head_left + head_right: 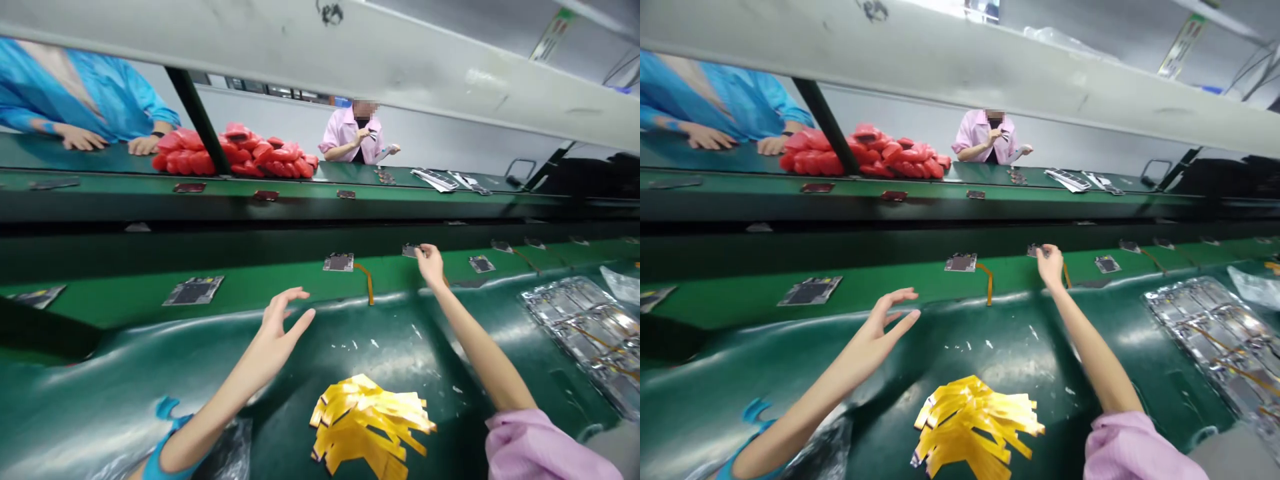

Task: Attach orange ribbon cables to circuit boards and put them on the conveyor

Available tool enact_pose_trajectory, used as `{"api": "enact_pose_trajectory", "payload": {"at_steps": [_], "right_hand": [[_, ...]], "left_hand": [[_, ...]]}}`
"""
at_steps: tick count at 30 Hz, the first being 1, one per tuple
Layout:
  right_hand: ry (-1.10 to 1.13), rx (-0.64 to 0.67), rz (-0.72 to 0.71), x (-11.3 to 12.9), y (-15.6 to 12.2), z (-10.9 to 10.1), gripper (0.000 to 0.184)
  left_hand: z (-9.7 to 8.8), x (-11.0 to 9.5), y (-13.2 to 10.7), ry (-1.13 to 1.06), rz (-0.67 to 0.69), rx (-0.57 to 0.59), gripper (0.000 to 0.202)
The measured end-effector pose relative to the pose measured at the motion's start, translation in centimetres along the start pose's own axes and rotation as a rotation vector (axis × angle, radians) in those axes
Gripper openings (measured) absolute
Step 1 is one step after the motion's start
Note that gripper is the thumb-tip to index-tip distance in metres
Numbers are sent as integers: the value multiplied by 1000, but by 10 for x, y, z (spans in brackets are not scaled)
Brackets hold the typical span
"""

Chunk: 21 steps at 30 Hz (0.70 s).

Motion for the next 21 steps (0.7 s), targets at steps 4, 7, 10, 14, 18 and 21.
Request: {"api": "enact_pose_trajectory", "payload": {"at_steps": [4,7,10,14,18,21], "right_hand": [[-308,-234,188,-65,37,-95,40],[-462,-284,314,-104,45,-136,41],[-540,-248,395,-133,52,-147,40],[-608,-187,473,-154,67,-144,40],[-663,-163,516,-158,77,-151,44],[-672,-148,450,-153,79,-159,49]], "left_hand": [[4,7,5,2,-26,26,44],[8,13,8,3,-31,39,47],[11,16,12,10,-36,65,46],[12,14,13,25,-54,120,45],[13,7,9,10,-58,134,42],[14,3,6,-14,-54,148,36]]}}
Point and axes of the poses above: each hand's wrist, its own y-axis towards the middle knuckle, its own z-axis out of the palm, x = y × z, the point moved 6 cm from there along y, towards the middle knuckle, and after that the axes turned 5 degrees about -z, right-handed, at the moved point
